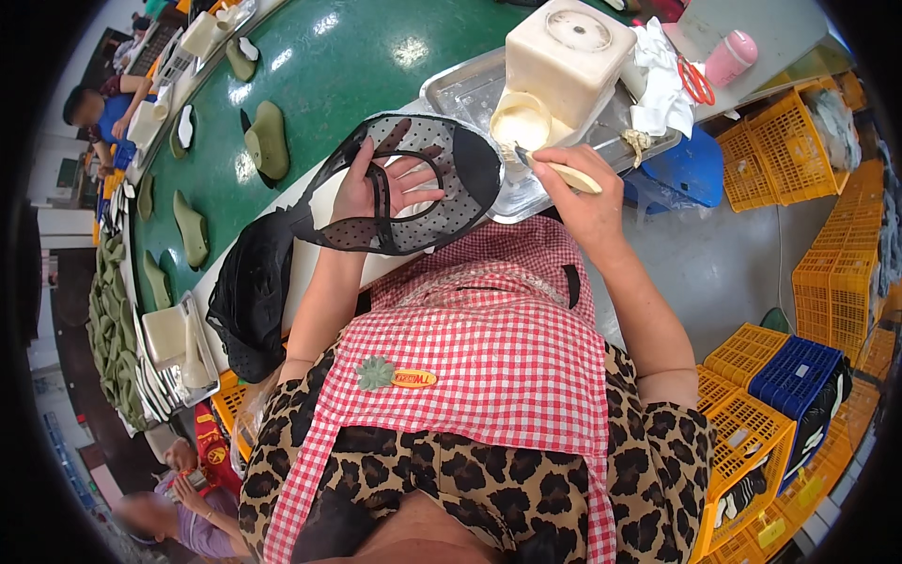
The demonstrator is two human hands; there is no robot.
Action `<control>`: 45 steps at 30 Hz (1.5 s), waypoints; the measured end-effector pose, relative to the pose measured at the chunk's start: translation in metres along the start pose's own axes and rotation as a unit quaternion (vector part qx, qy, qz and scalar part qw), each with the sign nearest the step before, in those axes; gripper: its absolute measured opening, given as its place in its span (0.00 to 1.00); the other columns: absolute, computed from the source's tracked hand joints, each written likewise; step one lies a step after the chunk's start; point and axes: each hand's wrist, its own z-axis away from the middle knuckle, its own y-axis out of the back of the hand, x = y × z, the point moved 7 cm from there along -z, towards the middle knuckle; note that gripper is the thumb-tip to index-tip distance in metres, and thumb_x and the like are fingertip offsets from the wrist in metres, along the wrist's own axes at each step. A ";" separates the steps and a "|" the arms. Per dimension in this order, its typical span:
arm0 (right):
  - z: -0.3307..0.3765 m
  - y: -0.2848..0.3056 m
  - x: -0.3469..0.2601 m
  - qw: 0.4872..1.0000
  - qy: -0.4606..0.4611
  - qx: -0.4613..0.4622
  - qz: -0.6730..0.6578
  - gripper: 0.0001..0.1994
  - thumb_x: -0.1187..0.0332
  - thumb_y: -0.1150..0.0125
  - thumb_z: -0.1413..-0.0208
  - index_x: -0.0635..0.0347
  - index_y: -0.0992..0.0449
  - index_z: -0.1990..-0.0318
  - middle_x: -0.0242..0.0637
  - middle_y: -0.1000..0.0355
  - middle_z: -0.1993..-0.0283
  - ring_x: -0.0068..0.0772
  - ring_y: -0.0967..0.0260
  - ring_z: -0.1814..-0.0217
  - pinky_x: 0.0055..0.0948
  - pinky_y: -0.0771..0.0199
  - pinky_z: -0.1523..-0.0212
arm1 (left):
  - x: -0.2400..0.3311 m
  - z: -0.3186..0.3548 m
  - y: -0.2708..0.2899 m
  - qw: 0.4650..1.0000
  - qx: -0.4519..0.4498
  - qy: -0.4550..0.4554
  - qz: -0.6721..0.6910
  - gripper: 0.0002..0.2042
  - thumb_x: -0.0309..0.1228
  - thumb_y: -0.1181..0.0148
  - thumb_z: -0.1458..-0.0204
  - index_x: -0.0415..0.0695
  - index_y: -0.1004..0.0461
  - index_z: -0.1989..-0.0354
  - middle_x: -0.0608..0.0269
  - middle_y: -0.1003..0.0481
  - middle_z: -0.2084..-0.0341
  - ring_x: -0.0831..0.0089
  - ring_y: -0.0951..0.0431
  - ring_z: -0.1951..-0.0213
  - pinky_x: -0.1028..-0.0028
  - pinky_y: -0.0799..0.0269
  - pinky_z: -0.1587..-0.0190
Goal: Applying glue to the interior edges of black mesh shoe uppers using a small brush.
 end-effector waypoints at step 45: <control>0.010 -0.011 0.002 0.994 0.074 0.071 0.044 0.06 0.77 0.32 0.50 0.63 0.19 0.64 0.39 0.22 0.67 0.35 0.26 0.66 0.29 0.28 0.63 | 0.005 -0.005 -0.011 0.998 -0.049 -0.018 -0.037 0.31 0.53 0.62 0.33 0.47 0.46 0.28 0.33 0.31 0.43 0.42 0.26 0.45 0.37 0.30 0.44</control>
